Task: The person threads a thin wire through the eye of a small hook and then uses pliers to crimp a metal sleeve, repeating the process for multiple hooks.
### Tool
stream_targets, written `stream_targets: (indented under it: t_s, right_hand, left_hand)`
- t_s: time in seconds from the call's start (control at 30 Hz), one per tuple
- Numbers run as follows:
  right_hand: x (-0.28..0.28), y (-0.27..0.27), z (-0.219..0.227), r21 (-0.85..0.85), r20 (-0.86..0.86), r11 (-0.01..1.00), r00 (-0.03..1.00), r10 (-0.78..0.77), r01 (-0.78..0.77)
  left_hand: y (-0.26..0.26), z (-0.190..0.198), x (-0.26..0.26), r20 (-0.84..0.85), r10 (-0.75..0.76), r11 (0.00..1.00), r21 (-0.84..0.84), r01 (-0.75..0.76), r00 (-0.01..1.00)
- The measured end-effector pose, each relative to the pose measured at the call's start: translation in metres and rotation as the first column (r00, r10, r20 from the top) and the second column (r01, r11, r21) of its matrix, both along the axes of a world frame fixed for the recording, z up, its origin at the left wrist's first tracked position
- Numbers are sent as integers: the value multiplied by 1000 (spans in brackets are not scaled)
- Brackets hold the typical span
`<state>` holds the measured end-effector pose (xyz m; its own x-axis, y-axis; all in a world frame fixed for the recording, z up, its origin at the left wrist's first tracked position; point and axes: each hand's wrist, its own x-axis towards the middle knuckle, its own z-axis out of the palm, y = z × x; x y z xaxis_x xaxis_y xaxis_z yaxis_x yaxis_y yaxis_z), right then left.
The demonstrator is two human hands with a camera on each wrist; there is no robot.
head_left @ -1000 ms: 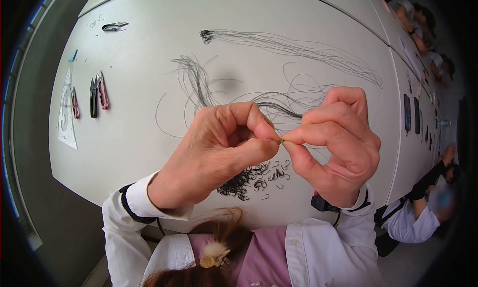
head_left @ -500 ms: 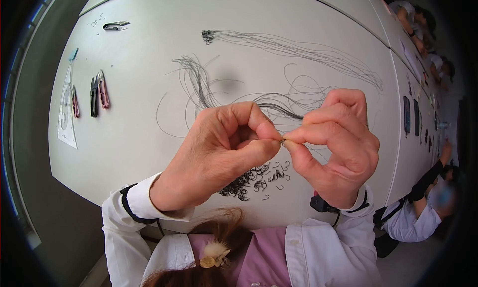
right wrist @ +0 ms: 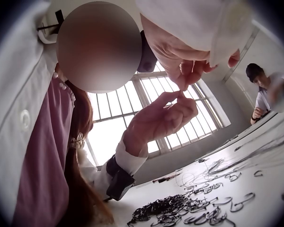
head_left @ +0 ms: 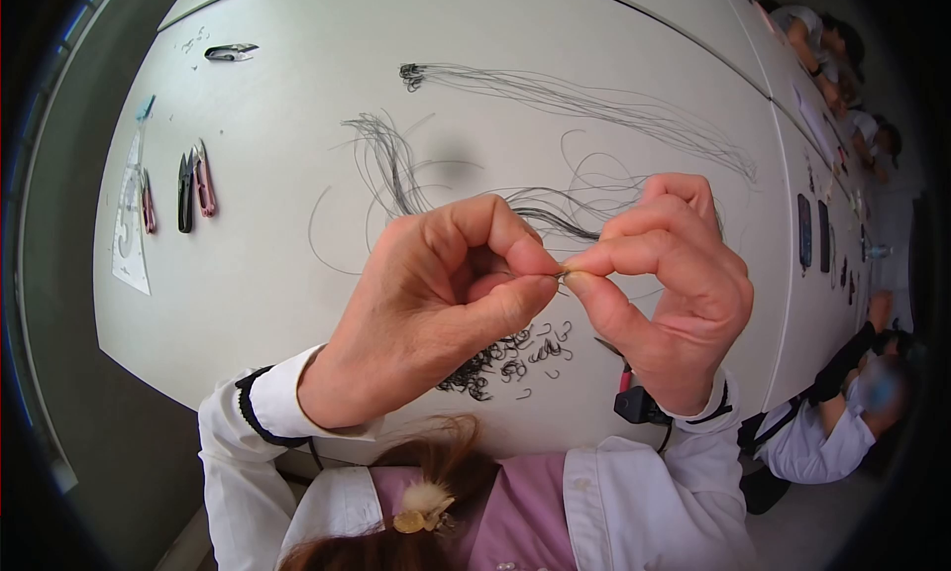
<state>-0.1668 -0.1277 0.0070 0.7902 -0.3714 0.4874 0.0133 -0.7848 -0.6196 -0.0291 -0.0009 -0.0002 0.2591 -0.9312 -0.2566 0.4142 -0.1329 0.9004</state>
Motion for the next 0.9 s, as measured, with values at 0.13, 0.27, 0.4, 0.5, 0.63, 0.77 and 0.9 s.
stream_targets:
  t_s: [0.13,0.27,0.4,0.5,0.63,0.77,0.9]
  right_hand:
    - [1,0,2,53,-12,998,1000,26,-26]
    - [1,-1,1,71,-16,997,999,42,-41]
    - [1,0,0,97,-15,994,999,43,-41]
    - [2,1,2,124,-35,992,999,31,-27]
    - [2,3,0,146,-50,989,999,15,-8]
    - [3,1,0,135,-53,991,999,8,-1]
    - [3,-1,1,60,-36,998,999,2,0]
  left_hand:
    - [1,2,1,29,-16,1000,21,16,999]
    - [2,6,-3,82,28,999,-21,-26,996]
    - [4,3,-5,340,55,997,-76,-31,939]
    - [3,0,-6,515,103,981,-192,-2,851]
    - [1,-3,-6,631,132,970,-240,30,764]
    - [0,-4,-6,639,157,967,-254,14,753]
    - [1,0,-3,662,89,978,-198,59,744]
